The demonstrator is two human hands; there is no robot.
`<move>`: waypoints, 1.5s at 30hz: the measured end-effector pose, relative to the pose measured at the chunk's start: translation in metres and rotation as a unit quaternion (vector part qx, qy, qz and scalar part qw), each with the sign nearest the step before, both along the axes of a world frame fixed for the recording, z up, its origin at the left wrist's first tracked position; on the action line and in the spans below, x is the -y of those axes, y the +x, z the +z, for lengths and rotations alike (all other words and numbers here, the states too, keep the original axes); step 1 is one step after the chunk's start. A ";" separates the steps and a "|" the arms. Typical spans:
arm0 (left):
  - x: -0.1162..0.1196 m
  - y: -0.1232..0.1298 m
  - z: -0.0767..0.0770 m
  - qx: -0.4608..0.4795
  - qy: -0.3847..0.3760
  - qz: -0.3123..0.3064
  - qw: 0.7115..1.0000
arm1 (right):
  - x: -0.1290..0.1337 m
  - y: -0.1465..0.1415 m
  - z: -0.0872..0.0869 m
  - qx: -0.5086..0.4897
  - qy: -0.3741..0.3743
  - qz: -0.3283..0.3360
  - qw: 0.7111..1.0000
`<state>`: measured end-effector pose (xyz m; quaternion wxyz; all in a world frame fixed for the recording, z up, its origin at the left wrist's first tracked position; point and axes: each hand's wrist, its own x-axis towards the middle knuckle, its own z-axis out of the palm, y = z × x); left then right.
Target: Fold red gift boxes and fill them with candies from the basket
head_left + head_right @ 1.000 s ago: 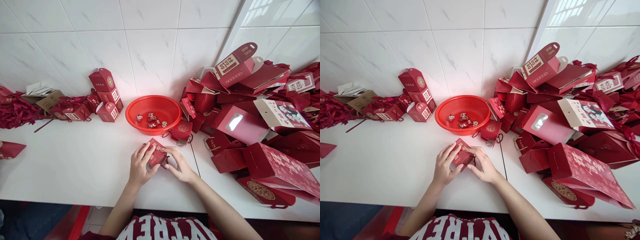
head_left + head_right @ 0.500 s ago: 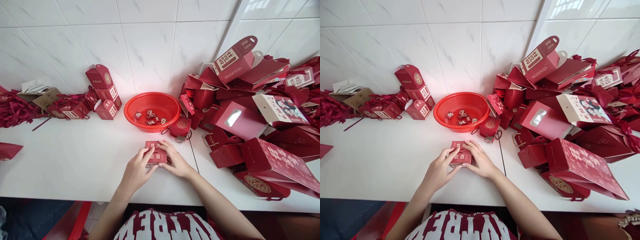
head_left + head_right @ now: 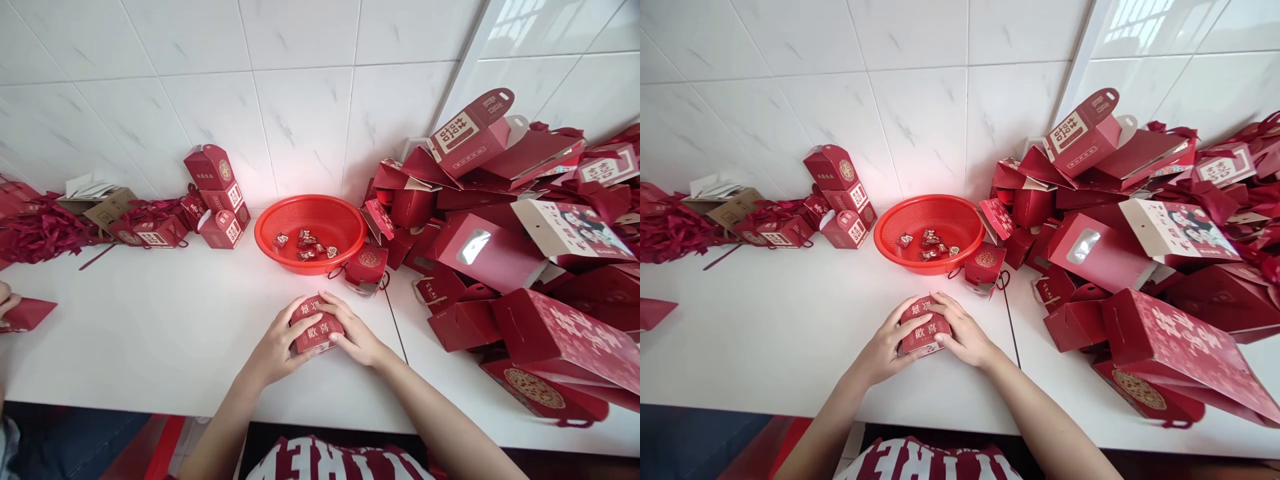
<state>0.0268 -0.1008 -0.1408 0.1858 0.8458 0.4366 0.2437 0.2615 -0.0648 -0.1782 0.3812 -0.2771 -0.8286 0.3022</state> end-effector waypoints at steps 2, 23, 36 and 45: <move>0.003 -0.006 -0.003 0.013 0.012 0.035 0.999 | 0.003 0.002 -0.001 0.028 -0.002 -0.025 0.999; -0.273 -0.212 0.130 -0.029 0.172 0.481 0.859 | -0.004 0.006 -0.006 0.082 -0.017 -0.109 0.991; -0.290 -0.211 0.083 -0.084 0.109 0.507 0.851 | 0.001 0.004 -0.008 0.096 -0.051 -0.094 0.990; -0.265 -0.196 0.051 0.006 0.182 0.528 0.829 | 0.003 0.002 -0.005 0.091 -0.066 -0.085 0.990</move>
